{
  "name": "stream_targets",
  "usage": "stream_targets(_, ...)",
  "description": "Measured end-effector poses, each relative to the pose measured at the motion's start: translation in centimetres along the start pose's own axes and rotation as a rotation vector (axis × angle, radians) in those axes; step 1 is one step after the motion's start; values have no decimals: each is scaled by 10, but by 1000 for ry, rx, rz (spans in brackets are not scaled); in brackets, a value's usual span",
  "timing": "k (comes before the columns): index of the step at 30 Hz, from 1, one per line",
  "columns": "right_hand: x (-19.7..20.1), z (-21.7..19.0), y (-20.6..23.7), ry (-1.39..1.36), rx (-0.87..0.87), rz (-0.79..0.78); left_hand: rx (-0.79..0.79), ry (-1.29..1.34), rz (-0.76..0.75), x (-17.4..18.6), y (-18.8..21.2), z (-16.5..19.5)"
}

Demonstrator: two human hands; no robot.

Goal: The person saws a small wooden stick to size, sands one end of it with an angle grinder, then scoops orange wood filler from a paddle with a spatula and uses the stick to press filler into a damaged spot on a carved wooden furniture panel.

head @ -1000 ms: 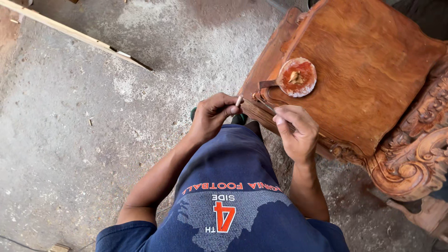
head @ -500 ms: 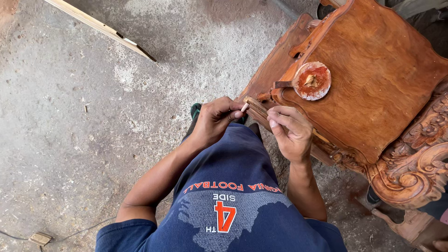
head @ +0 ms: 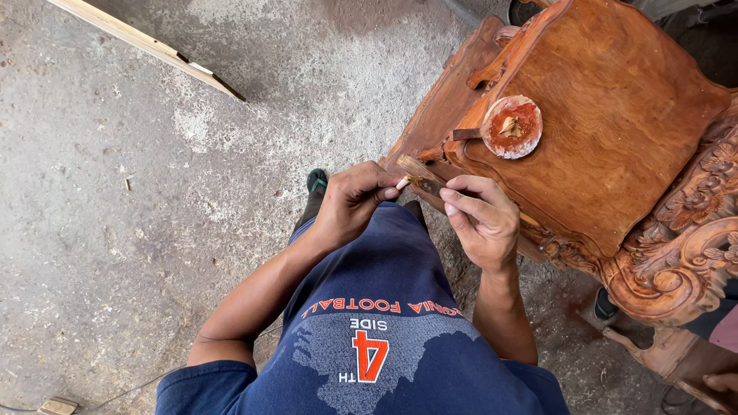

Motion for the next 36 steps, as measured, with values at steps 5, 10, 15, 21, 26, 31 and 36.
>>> stream_targets(5,-3,-6,2,1,15,0,-23,18,-3,4,2,4)
stream_targets(10,-4,-9,6,37,26,15,-63,56,16,4,5,8)
stream_targets(15,-2,-8,11,38,19,56,-15,160,12,3,6,8)
stream_targets(21,1,-13,16,29,57,143,16,127,-42,4,4,12)
stream_targets(26,0,-15,16,31,61,161,106,258,-77,-2,5,9)
stream_targets(31,1,-13,12,19,40,175,178,413,-118,-7,10,8)
stream_targets(36,1,-15,10,35,66,182,81,217,-122,3,9,15)
Point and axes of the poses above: each hand's wrist, its own y-axis away from the middle knuckle, its own x-axis out of the back of the hand, z = x × y, the point moved 10 cm from there along -y, towards the middle knuckle, and after that the axes turned 10 degrees about -x, right-handed, at the moved point
